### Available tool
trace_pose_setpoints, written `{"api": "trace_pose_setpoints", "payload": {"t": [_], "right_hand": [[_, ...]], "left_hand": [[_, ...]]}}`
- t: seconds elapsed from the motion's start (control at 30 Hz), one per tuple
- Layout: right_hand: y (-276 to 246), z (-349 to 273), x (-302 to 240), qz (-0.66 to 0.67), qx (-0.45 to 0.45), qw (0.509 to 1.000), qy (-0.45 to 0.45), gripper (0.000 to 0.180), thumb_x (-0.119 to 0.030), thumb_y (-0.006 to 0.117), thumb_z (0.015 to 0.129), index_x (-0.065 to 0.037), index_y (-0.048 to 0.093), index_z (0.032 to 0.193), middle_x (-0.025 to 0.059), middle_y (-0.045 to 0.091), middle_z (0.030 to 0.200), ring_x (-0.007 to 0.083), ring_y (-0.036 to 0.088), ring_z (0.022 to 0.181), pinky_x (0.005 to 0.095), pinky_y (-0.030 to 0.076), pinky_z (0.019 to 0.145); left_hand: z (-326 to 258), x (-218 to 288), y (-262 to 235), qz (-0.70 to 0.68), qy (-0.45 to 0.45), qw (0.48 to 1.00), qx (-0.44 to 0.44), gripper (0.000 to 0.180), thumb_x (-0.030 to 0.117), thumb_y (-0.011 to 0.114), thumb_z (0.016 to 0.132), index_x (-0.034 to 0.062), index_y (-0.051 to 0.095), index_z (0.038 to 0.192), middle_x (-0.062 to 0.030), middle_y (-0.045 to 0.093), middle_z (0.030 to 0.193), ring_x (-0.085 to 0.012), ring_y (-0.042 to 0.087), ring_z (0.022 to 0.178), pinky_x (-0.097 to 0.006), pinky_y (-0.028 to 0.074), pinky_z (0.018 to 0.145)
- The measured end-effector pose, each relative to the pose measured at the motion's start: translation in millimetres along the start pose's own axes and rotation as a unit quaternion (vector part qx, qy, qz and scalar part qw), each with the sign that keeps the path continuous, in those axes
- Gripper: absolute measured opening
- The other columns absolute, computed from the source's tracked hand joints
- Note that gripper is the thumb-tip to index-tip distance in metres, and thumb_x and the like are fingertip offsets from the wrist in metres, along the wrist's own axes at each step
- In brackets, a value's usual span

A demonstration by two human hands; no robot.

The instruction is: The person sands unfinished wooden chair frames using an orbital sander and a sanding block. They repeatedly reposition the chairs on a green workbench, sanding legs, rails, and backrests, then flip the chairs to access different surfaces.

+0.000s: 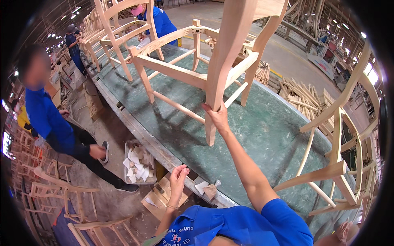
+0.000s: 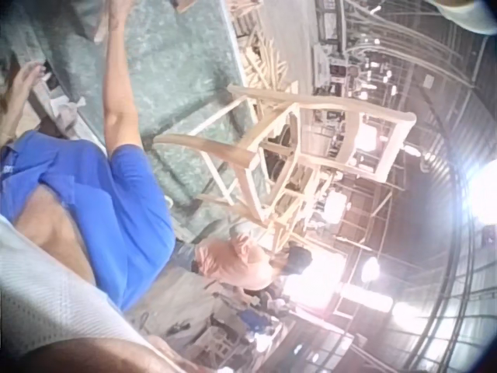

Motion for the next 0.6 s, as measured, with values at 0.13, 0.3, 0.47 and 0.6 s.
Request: {"api": "trace_pose_setpoints", "payload": {"t": [0.13, 0.3, 0.47, 0.6], "right_hand": [[-21.3, -20.6, -5.6, -0.047, 0.016, 0.998, 0.027, 0.046, -0.026, 0.078, 0.076, -0.002, 0.06, 0.11, 0.0087, 0.067, 0.099, 0.0161, 0.062, 0.089, 0.0322, 0.049, 0.078], [-106.0, -59.4, -12.3, 0.043, 0.018, 0.997, 0.058, 0.032, -0.03, 0.073, 0.08, -0.002, 0.065, 0.094, 0.0062, 0.066, 0.081, 0.0146, 0.062, 0.078, 0.0322, 0.049, 0.073], [-175.0, -70.4, -69.8, 0.092, 0.016, 0.995, 0.033, 0.054, -0.048, 0.069, 0.077, -0.002, 0.057, 0.102, 0.0086, 0.061, 0.072, 0.0166, 0.061, 0.069, 0.0315, 0.049, 0.062], [-216.7, -63.2, -112.1, 0.079, 0.058, 0.992, 0.079, 0.063, -0.057, 0.065, 0.08, 0.0, 0.052, 0.104, 0.0114, 0.061, 0.072, 0.0189, 0.061, 0.061, 0.0319, 0.049, 0.056]], "left_hand": [[17.9, 8.4, -22.5, 0.034, 0.049, 0.998, 0.02, 0.027, 0.017, 0.058, 0.094, 0.0028, 0.056, 0.117, -0.0059, 0.063, 0.107, -0.0117, 0.06, 0.096, -0.025, 0.046, 0.084], [74.4, 55.7, -69.8, 0.321, 0.272, 0.891, 0.173, 0.049, 0.012, 0.064, 0.09, 0.0007, 0.043, 0.133, -0.0135, 0.047, 0.132, -0.0218, 0.047, 0.12, -0.033, 0.036, 0.102], [126.7, 139.1, -69.0, 0.235, 0.4, 0.867, 0.182, 0.071, 0.018, 0.071, 0.084, -0.0036, 0.033, 0.14, -0.0205, 0.05, 0.131, -0.0247, 0.049, 0.118, -0.036, 0.038, 0.101], [126.3, 200.1, -16.2, 0.088, 0.282, 0.954, 0.057, 0.053, 0.018, 0.07, 0.087, -0.0013, 0.044, 0.129, -0.0065, 0.055, 0.094, -0.0104, 0.055, 0.075, -0.024, 0.047, 0.064]]}}
Point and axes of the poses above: each hand's wrist, its own z-axis towards the middle knuckle, its own y-axis out of the palm, x = y × z, the point moved 1 cm from there along z, towards the middle knuckle
